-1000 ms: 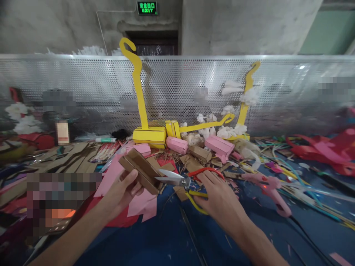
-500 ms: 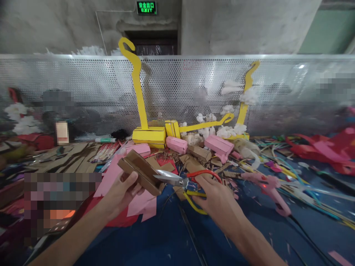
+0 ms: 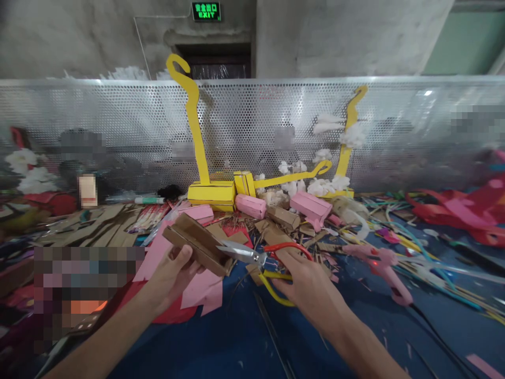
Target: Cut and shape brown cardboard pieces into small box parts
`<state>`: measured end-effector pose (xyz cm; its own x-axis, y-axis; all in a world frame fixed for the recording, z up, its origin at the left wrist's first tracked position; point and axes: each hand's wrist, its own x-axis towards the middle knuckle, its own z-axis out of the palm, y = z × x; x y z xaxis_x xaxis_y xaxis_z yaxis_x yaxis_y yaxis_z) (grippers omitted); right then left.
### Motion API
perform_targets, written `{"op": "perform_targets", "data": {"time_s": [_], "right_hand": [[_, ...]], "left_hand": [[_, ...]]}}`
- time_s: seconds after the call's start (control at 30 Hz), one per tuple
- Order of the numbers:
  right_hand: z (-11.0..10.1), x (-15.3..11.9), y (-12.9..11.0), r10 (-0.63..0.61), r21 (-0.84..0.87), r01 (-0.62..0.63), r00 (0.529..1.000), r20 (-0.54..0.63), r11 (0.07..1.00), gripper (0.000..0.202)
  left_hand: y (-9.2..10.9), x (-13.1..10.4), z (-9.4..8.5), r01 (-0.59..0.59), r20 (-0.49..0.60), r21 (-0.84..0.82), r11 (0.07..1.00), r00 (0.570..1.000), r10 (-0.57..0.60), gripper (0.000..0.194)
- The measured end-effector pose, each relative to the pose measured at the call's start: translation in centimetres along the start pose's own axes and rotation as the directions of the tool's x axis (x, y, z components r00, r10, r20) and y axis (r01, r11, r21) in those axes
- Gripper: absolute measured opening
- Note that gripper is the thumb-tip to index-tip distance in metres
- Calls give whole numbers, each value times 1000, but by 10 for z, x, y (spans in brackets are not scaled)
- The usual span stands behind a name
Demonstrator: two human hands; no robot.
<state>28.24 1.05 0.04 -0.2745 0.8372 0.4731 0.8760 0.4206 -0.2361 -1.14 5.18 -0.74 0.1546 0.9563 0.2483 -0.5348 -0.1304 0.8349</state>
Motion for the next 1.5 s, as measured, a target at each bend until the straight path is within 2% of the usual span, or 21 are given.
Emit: {"op": "perform_targets", "data": {"time_s": [0.17,0.4,0.53,0.7,0.97,1.17,1.5], "right_hand": [[-1,0,-3,22,-13,-22,1000,-8,1000,28],[-2,1,-5,70,-56,-71,997,-21,996,32],[2,-1,0,17,-59,-20,998,-57,998,27],[3,-2,3,-12,-30,11,999,-43,999,17],[4,-3,6,-20,-69,19,1000,-14,997,22],[3,-3,4,-13,-32,15,999,37,999,24],[3,-2,-1,-6,-20,6,1000,-23,1000,29]], "left_hand": [[2,3,0,-70,-62,82,994,995,75,42],[8,5,1,-99,-104,94,991,989,108,44],[7,4,1,-100,-130,81,992,985,110,44],[5,4,1,-96,-138,56,994,985,103,43],[4,4,-1,-82,-151,14,997,985,83,42],[2,5,-2,-68,-163,-16,998,984,64,44],[0,6,-3,-73,-155,-37,997,986,66,44]]}}
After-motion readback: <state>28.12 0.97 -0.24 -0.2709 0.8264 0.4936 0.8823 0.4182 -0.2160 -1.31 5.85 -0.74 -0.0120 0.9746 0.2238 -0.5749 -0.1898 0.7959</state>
